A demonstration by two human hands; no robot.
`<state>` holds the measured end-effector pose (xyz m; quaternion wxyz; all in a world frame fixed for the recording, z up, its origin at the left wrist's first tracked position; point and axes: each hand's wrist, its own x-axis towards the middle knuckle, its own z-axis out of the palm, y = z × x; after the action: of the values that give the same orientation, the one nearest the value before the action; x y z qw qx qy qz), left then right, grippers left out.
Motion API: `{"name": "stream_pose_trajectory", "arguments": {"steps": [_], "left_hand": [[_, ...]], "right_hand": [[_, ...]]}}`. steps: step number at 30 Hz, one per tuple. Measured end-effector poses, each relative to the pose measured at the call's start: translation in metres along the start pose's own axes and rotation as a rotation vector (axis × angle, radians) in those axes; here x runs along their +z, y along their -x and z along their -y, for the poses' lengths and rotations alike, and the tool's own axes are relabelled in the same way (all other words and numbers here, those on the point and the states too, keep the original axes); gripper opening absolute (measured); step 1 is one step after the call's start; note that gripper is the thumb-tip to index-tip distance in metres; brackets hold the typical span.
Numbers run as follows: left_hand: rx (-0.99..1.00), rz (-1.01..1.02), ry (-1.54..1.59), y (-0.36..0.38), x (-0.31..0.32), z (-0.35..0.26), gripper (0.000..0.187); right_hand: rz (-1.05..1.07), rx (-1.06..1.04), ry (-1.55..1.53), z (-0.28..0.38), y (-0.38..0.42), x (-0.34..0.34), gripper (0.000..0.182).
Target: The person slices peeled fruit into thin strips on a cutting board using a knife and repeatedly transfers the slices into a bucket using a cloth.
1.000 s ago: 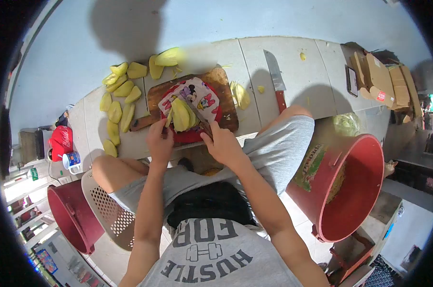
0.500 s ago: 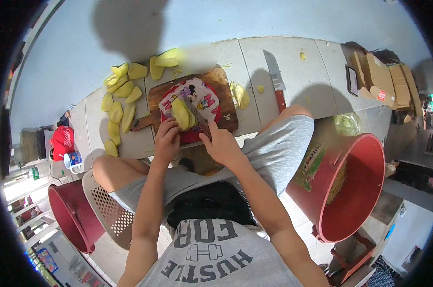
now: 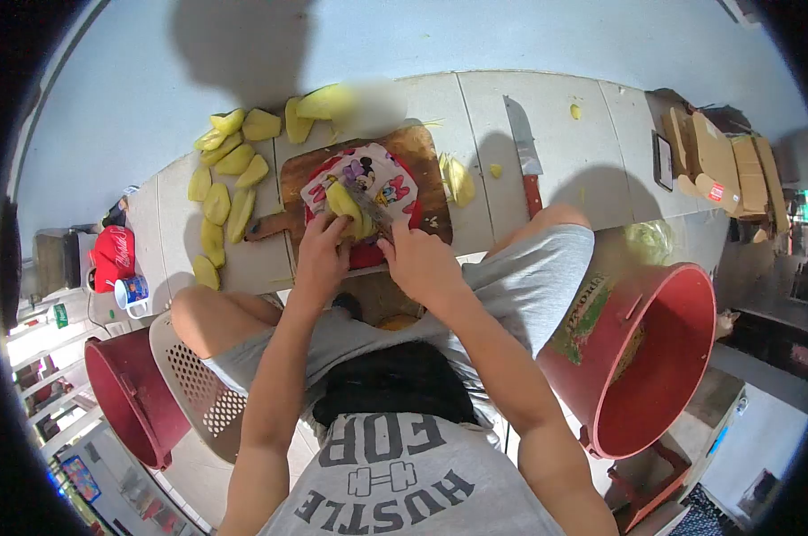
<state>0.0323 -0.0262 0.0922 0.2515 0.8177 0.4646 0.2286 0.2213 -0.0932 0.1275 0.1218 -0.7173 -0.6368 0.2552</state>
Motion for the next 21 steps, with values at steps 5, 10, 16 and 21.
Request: {"name": "stream_pose_trajectory", "arguments": {"steps": [5,10,16,21], "left_hand": [[0.004,0.086,-0.023,-0.012,-0.003,-0.003,0.044],[-0.012,0.192,-0.033,-0.019,-0.002,-0.003,0.044],[-0.127,0.337,-0.024,-0.029,-0.01,-0.011,0.046],[0.155,0.066,-0.147,-0.022,0.001,0.0,0.043]], "right_hand": [[0.041,-0.085,0.071,0.023,-0.006,-0.023,0.035],[0.087,-0.118,0.141,0.027,-0.013,-0.024,0.033],[0.121,-0.084,0.059,0.0,-0.033,-0.014,0.032],[0.122,-0.134,0.1,0.021,-0.023,-0.029,0.032]]}}
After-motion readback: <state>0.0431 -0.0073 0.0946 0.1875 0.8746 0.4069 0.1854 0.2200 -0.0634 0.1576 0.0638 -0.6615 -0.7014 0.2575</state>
